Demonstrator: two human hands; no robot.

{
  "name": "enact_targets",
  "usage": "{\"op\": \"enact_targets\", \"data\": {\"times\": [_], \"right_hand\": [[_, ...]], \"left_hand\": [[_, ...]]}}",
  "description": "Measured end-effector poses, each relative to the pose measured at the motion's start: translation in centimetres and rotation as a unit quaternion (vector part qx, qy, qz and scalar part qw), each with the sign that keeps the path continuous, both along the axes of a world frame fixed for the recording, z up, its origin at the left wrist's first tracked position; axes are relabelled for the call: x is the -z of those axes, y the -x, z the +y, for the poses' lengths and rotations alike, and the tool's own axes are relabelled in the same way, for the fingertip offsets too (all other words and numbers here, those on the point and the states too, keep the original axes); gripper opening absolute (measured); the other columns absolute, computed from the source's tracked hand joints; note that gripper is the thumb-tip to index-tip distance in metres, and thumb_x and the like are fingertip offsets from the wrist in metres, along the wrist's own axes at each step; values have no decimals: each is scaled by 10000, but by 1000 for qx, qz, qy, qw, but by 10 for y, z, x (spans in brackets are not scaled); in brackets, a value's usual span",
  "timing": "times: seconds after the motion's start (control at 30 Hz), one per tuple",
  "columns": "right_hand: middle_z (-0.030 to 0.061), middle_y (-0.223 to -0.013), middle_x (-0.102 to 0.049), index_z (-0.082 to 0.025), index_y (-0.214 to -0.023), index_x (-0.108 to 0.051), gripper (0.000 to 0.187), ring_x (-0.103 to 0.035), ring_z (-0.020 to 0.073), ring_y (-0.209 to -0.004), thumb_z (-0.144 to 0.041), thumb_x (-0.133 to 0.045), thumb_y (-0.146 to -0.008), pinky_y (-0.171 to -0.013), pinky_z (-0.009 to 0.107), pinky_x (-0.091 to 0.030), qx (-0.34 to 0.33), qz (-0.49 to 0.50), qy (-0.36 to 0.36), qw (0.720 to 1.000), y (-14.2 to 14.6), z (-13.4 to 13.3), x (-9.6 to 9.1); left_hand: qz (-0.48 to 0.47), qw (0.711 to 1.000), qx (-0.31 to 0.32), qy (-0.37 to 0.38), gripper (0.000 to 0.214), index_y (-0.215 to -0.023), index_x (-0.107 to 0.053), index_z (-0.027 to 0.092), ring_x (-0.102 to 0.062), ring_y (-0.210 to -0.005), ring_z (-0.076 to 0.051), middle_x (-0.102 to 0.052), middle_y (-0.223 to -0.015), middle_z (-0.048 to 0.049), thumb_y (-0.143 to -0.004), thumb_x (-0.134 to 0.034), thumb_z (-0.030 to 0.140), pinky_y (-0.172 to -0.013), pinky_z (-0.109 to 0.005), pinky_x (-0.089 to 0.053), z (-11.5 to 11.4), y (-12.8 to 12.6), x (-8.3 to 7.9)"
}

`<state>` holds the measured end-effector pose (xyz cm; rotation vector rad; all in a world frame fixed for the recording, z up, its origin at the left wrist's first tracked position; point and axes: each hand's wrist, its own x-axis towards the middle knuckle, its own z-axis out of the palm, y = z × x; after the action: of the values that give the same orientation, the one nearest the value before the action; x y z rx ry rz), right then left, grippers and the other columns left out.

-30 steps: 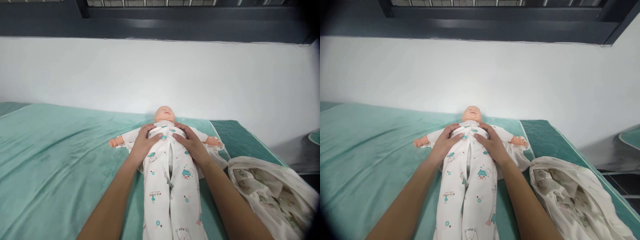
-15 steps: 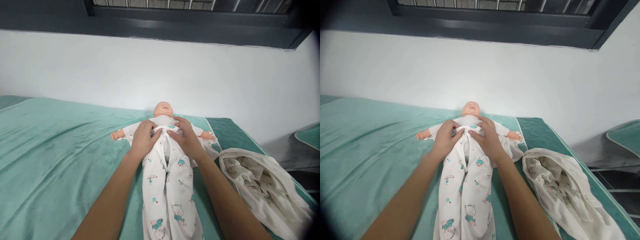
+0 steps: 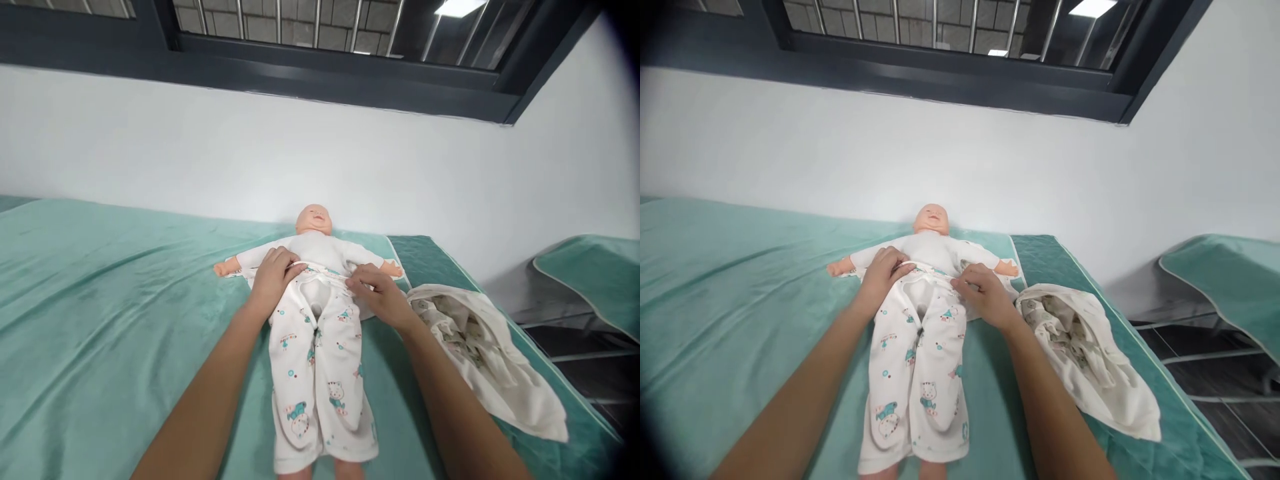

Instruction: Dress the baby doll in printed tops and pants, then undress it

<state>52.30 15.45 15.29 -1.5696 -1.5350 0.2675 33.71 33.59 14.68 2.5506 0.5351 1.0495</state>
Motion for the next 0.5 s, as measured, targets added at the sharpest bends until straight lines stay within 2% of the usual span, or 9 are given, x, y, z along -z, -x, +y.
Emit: {"op": "enact_targets", "data": {"times": [0.07, 0.13, 0.2, 0.27, 0.33, 0.4, 0.5], "right_hand": [[-23, -619, -417, -193, -587, -460, 443, -424, 139, -652, -454, -507, -942, -647, 300, -336, 21, 22, 24, 999, 0, 2, 6], [-35, -590, -352, -192, -579, -425, 465, -370, 124, -602, -485, -503, -932, -586, 287, -283, 36, 46, 52, 997, 0, 4, 11], [-30, -660, -439, -192, -665, -516, 382, -428, 132, -668, -491, -551, -901, -619, 277, -312, 28, 62, 64, 996, -2, 3, 15], [-13, -839, -558, -203, -851, -607, 274, -503, 159, -819, -475, -639, -844, -723, 273, -366, 3, 85, 70, 994, -5, -1, 16], [-4, -969, -591, -219, -990, -615, 328, -522, 178, -913, -459, -707, -787, -794, 276, -387, -27, 115, 88, 989, -10, -6, 16], [-8, -948, -590, -220, -987, -610, 369, -519, 176, -892, -462, -744, -743, -786, 277, -392, -38, 130, 105, 985, -13, -8, 17], [-28, -798, -544, -208, -849, -594, 350, -480, 154, -772, -501, -740, -724, -700, 270, -365, -7, 131, 112, 985, -12, -4, 22]], "left_hand": [[-17, 1000, -3, 16, 243, -848, -561, 214, -478, -876, -204, -553, -866, -27, -927, -519, 440, -807, -347, -394, 1, 1, 4], [-33, 999, -5, 36, 215, -867, -576, 218, -480, -931, -208, -553, -913, -32, -915, -547, 426, -864, -360, -390, 0, 3, 6], [-46, 997, -4, 65, 189, -878, -582, 222, -478, -988, -209, -546, -963, -33, -910, -559, 408, -918, -367, -381, -5, 6, 7], [-52, 994, 4, 95, 182, -860, -580, 224, -477, -1030, -204, -532, -1002, -34, -923, -536, 389, -962, -370, -369, -12, 10, 6], [-56, 991, 8, 119, 189, -854, -578, 225, -468, -1091, -201, -513, -1077, -40, -938, -503, 376, -1009, -373, -351, -22, 14, 6], [-62, 989, 5, 134, 193, -865, -578, 225, -449, -1159, -204, -485, -1160, -50, -943, -487, 376, -1047, -376, -332, -33, 19, 7], [-66, 987, -11, 149, 218, -845, -568, 219, -430, -1213, -210, -470, -1205, -58, -945, -475, 389, -1077, -383, -315, -48, 28, 10]]}}
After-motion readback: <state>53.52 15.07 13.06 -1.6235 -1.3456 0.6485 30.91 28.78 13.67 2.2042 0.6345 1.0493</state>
